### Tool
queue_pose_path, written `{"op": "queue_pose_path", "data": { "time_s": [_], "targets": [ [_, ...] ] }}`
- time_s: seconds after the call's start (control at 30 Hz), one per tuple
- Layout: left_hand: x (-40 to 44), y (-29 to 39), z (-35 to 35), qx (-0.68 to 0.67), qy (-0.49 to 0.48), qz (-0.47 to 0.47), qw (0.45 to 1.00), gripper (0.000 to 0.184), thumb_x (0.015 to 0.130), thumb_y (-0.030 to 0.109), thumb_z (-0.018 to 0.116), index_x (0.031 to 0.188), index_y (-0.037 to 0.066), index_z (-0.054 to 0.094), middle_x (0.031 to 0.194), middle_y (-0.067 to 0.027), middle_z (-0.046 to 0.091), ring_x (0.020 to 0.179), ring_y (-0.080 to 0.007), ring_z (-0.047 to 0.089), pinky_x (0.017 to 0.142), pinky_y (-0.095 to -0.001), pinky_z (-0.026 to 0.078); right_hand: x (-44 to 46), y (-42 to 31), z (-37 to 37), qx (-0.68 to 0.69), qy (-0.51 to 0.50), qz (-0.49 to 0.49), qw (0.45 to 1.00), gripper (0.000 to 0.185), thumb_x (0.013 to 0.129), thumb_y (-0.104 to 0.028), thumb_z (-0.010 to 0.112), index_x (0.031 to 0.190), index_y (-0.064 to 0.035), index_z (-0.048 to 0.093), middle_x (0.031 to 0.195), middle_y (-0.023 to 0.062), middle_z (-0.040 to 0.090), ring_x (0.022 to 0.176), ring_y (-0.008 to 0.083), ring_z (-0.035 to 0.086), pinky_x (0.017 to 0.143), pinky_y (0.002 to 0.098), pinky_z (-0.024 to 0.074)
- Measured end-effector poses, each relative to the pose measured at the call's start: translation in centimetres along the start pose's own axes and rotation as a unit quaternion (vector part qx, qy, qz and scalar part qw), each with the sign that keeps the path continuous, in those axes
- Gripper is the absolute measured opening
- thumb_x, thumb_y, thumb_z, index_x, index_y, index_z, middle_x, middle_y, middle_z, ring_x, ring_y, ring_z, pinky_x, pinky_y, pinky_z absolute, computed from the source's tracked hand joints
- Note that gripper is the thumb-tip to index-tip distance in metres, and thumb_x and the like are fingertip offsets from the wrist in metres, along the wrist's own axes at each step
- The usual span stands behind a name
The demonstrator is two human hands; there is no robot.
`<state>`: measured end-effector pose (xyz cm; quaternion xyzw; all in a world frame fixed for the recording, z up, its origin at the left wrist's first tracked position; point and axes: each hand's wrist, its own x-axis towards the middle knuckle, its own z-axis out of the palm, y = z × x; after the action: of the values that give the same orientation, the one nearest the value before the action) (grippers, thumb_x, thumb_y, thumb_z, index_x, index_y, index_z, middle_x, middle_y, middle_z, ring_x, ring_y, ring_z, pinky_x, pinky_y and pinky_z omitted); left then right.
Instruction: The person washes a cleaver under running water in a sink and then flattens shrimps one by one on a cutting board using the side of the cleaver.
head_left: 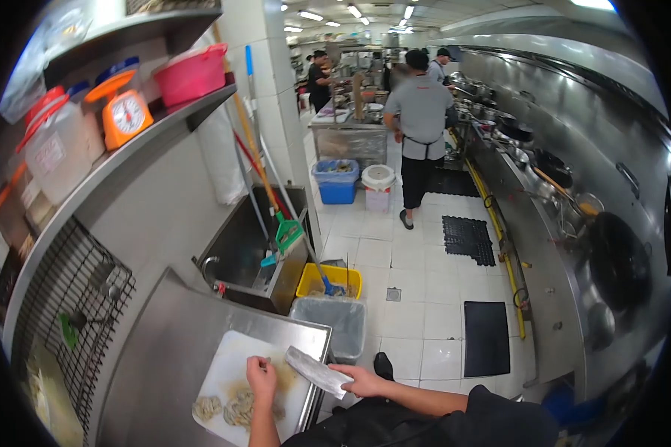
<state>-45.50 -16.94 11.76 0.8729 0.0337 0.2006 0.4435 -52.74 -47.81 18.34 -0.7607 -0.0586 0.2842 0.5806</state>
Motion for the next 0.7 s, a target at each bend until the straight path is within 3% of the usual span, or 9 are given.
{"op": "queue_pose_path", "data": {
  "time_s": [0.17,0.23,0.4,0.43,0.47,0.53,0.57,0.6,0.7],
  "targets": [
    [-5.0,-1.6,2.4,0.069,-0.057,0.002,0.996,0.014,0.075,0.005,0.068,0.084,0.002,0.057,0.086,-0.0169,0.057,0.081,-0.0359,0.058,0.074,-0.0449,0.049,0.4,1.2,0.5,-0.019,0.012,-0.008,1.0,0.076,0.089,-0.006,0.066,0.158,-0.0276,0.044,0.098,0.0108,0.072,0.058,0.0156,0.06,0.059,0.0341,0.0522],
    [-5.7,-1.7,2.5,0.077,-0.047,0.049,0.995,0.016,0.074,0.007,0.07,0.083,0.003,0.058,0.085,-0.0174,0.058,0.081,-0.0367,0.059,0.075,-0.0453,0.049,1.4,3.4,0.7,-0.008,0.041,-0.092,0.995,0.077,0.087,-0.006,0.064,0.159,-0.0275,0.044,0.096,0.0107,0.072,0.056,0.0154,0.06,0.058,0.0345,0.0528],
    [-4.1,-1.5,2.5,0.05,-0.049,-0.019,0.997,0.014,0.076,0.009,0.071,0.082,0.002,0.06,0.084,-0.0181,0.063,0.079,-0.0378,0.061,0.074,-0.0453,0.05,0.3,2.1,0.4,0.018,0.017,0.002,1.0,0.078,0.086,-0.005,0.063,0.158,-0.0245,0.044,0.1,0.0092,0.072,0.054,0.0135,0.058,0.051,0.0318,0.0496],
    [-3.8,-0.8,2.3,0.065,-0.057,-0.026,0.996,0.014,0.078,0.01,0.071,0.084,0.002,0.061,0.082,-0.0185,0.064,0.078,-0.0381,0.062,0.074,-0.046,0.051,1.0,3.2,0.6,0.018,0.024,-0.011,1.0,0.076,0.087,-0.005,0.063,0.158,-0.0231,0.044,0.104,0.0125,0.072,0.059,0.017,0.061,0.055,0.0345,0.0521],
    [-3.9,-0.4,1.7,0.083,-0.063,-0.041,0.994,0.013,0.08,0.01,0.071,0.086,0.002,0.062,0.081,-0.0189,0.064,0.076,-0.0385,0.063,0.073,-0.0466,0.051,-0.2,0.8,0.3,-0.042,0.042,-0.029,0.998,0.076,0.087,-0.004,0.065,0.158,-0.0209,0.044,0.121,0.0182,0.07,0.088,0.0261,0.072,0.078,0.0391,0.0584],
    [-4.1,-0.4,1.6,0.097,-0.056,-0.039,0.993,0.011,0.085,0.011,0.069,0.087,0.002,0.066,0.079,-0.0201,0.068,0.076,-0.0403,0.067,0.072,-0.0478,0.053,1.6,4.4,1.0,-0.076,0.08,-0.169,0.979,0.076,0.09,-0.003,0.063,0.16,-0.0181,0.04,0.129,0.0136,0.067,0.095,0.0236,0.068,0.085,0.036,0.0569],
    [-4.3,0.5,1.4,0.098,-0.051,-0.042,0.993,0.011,0.087,0.012,0.067,0.088,0.001,0.067,0.08,-0.0215,0.069,0.077,-0.0415,0.068,0.073,-0.0485,0.054,1.3,4.4,0.9,-0.112,0.086,-0.178,0.974,0.074,0.089,-0.002,0.064,0.159,-0.0112,0.04,0.151,0.0174,0.055,0.134,0.0319,0.056,0.113,0.0377,0.0442],
    [-4.5,0.1,1.5,0.098,-0.049,-0.038,0.993,0.013,0.088,0.013,0.064,0.089,0.001,0.067,0.081,-0.0232,0.069,0.078,-0.0426,0.068,0.073,-0.0492,0.054,1.0,4.0,0.6,-0.101,0.07,-0.166,0.978,0.073,0.089,-0.002,0.065,0.158,-0.0096,0.042,0.155,0.0187,0.051,0.146,0.0338,0.045,0.121,0.038,0.0347],
    [-4.7,0.0,1.7,0.06,-0.032,-0.075,0.995,0.013,0.09,0.013,0.062,0.091,0.001,0.069,0.081,-0.0238,0.069,0.076,-0.0443,0.068,0.07,-0.0488,0.054,-0.6,1.3,0.2,-0.085,0.047,-0.079,0.992,0.072,0.089,0.001,0.064,0.158,-0.0114,0.043,0.154,0.0208,0.052,0.143,0.0339,0.05,0.116,0.0376,0.04]
  ]
}}
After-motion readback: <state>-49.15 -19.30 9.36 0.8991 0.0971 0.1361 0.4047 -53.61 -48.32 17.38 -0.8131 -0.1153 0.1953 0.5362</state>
